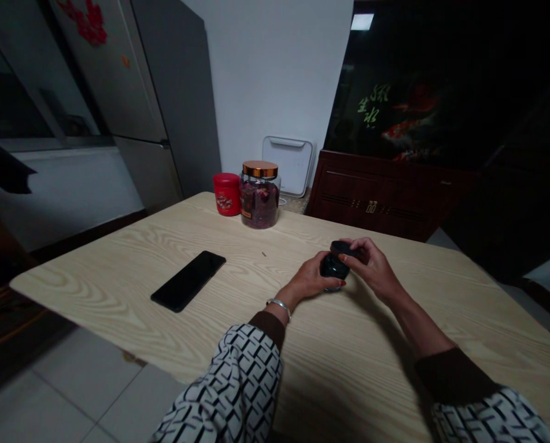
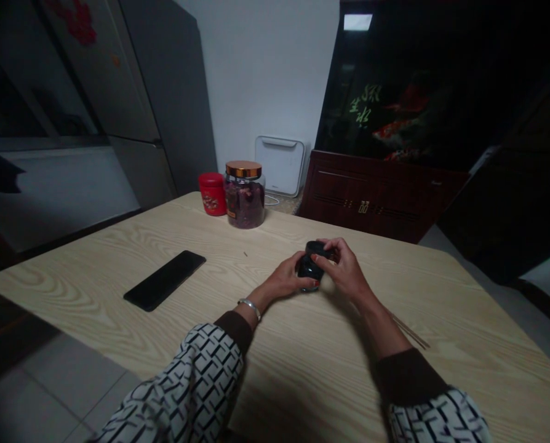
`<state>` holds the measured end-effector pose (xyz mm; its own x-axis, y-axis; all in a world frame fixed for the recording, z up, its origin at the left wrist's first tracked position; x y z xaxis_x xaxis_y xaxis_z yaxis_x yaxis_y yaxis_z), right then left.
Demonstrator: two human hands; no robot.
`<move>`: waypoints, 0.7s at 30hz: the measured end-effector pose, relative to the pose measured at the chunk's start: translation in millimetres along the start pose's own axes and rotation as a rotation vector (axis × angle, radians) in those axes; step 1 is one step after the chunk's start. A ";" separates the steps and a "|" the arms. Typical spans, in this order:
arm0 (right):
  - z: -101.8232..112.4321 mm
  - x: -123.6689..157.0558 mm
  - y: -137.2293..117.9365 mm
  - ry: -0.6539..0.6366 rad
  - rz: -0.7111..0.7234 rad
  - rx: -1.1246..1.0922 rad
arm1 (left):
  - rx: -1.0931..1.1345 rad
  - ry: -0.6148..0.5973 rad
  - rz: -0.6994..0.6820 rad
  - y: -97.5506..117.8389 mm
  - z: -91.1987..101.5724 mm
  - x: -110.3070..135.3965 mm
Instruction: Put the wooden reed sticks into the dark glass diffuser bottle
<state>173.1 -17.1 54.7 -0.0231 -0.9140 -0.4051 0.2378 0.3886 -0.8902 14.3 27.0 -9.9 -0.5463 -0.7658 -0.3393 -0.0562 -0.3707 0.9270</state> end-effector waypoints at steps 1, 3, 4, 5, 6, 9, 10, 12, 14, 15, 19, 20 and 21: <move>1.8 0.0 -2.1 -0.032 0.011 0.038 | 0.007 -0.004 -0.003 0.7 0.1 0.1; 5.5 -2.3 -7.4 -0.109 0.033 0.127 | 0.008 -0.005 -0.008 2.0 0.4 0.2; 7.3 -4.5 -10.1 -0.155 0.040 0.184 | 0.004 -0.004 -0.010 2.2 0.5 0.3; 9.2 -6.9 -12.6 -0.200 0.046 0.250 | 0.002 -0.002 -0.015 2.2 0.5 0.3; 10.9 -9.5 -15.0 -0.234 0.052 0.322 | 0.002 0.000 -0.019 1.9 0.4 0.2; 13.5 -15.8 -22.0 -0.271 0.098 0.556 | 0.007 0.004 -0.027 -0.7 -0.1 -0.3; 12.8 -16.9 -24.3 -0.264 0.115 0.631 | 0.004 0.009 -0.026 -1.7 -0.2 -0.5; 9.3 -17.2 -28.7 -0.230 0.126 0.761 | -0.019 0.018 -0.020 -3.4 -0.4 -0.9; 4.4 -15.1 -32.5 -0.177 0.104 0.860 | -0.036 0.023 -0.011 -3.8 -0.5 -1.2; 2.0 -13.5 -34.1 -0.153 0.091 0.897 | -0.037 0.021 -0.006 -3.5 -0.6 -1.2; -3.3 -6.2 -35.0 -0.140 0.020 0.926 | -0.033 0.018 -0.001 -0.3 -0.2 -0.5; -2.9 -5.0 -33.4 -0.146 -0.002 0.912 | -0.034 0.019 -0.002 0.3 -0.1 -0.4; -2.2 -4.2 -31.4 -0.156 -0.018 0.896 | -0.032 0.018 0.000 0.5 0.0 -0.4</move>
<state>163.7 -25.2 83.8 0.0823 -0.9499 -0.3015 0.9059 0.1974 -0.3747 14.4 27.1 -9.2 -0.5314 -0.7747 -0.3427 -0.0297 -0.3873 0.9215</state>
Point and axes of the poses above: each hand's wrist, its own x-axis away from the middle knuckle, its own z-axis out of the back of the hand, y = z × x, the point moved 2 cm from there along -x, towards the middle knuckle
